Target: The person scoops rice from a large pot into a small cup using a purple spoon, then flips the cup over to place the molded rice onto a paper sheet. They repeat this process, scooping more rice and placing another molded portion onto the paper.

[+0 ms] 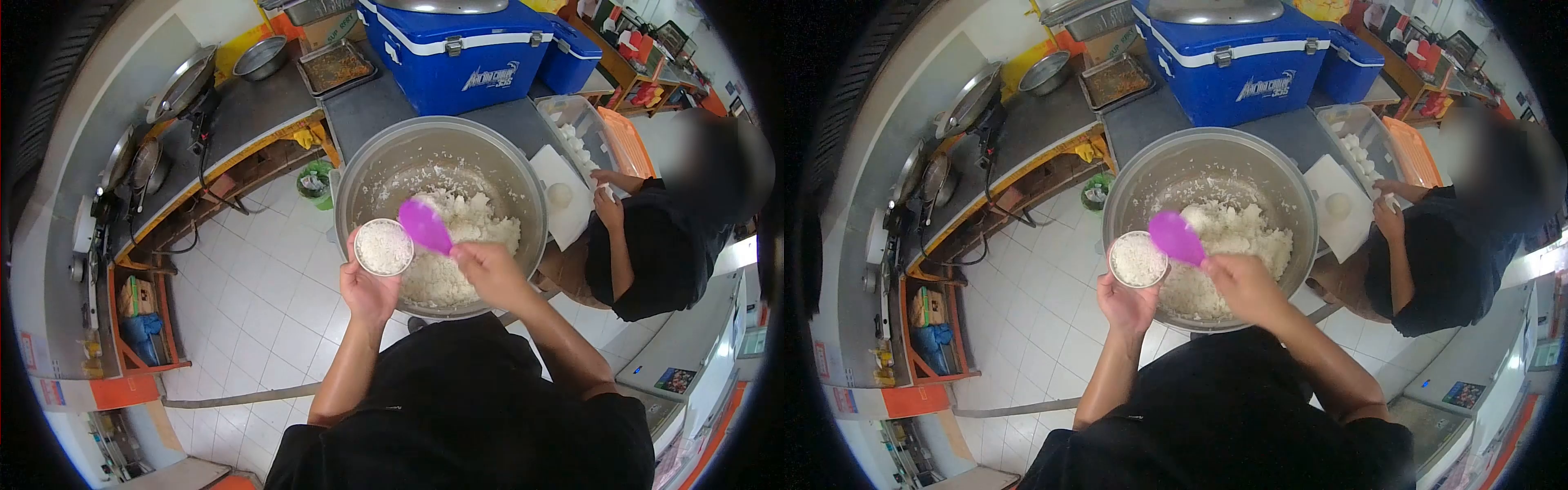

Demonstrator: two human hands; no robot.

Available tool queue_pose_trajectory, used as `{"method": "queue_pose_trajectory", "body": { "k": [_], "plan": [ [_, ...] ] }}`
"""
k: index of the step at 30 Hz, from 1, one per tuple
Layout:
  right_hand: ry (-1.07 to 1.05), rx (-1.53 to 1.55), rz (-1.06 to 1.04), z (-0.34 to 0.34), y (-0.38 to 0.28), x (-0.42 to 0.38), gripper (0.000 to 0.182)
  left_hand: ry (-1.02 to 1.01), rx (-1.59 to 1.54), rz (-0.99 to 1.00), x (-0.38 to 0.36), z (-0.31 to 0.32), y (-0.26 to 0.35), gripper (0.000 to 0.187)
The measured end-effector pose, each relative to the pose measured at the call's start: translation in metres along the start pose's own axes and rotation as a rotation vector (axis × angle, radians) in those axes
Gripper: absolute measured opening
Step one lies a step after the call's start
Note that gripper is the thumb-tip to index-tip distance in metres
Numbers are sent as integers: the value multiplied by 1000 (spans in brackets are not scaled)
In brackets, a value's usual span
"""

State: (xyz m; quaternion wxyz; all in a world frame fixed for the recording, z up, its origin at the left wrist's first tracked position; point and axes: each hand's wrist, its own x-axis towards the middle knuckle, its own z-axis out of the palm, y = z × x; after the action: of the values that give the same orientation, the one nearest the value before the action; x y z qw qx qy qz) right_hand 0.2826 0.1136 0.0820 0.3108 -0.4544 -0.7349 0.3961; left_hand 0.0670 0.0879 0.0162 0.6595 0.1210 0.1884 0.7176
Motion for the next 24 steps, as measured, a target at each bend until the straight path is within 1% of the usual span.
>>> {"method": "queue_pose_trajectory", "body": {
  "k": [1,2,3,5,6,8,9,10,12,13,14,17,18,19,21,22,24],
  "plan": [
    [-27,54,-16,8,5,-8,19,-43,102,30,2,0,-2,59],
    [-142,-55,40,21,8,-14,20,-88,207,53,4,-2,-6,57],
    [-183,-127,-3,22,16,-15,20,-133,311,71,5,-3,-10,56],
    [-261,-279,-102,13,33,-5,19,-79,276,-9,5,2,-9,53],
    [-353,-147,151,-11,21,7,20,-49,246,-31,4,1,-11,54],
    [-225,34,23,-11,33,6,23,29,247,-56,-2,3,-14,54],
    [-164,121,-43,-11,37,4,24,2,270,-31,0,4,-18,54],
    [-229,-50,16,5,23,-1,25,-20,295,-15,0,2,-24,54],
    [-268,-191,61,5,6,2,23,-52,356,-17,0,-2,-24,56],
    [-282,-268,80,-3,1,7,22,-56,321,-8,1,-1,-21,56],
    [-306,-204,101,-18,-2,12,23,-68,287,-6,1,1,-20,56],
    [22,31,8,-8,30,-3,27,-109,259,-24,-2,7,-14,56],
    [-63,-30,23,-6,30,-13,27,-125,252,-36,-1,6,-11,57],
    [-19,-30,56,-4,29,-21,28,-143,246,-47,1,4,-9,58],
    [58,-33,114,-3,28,-32,31,-59,203,-111,-2,-4,-6,56],
    [135,-58,146,-8,31,-39,31,-12,181,-139,-5,-10,-5,56],
    [275,7,242,-21,40,-53,31,4,148,-262,-11,-26,6,59]
  ]
}}
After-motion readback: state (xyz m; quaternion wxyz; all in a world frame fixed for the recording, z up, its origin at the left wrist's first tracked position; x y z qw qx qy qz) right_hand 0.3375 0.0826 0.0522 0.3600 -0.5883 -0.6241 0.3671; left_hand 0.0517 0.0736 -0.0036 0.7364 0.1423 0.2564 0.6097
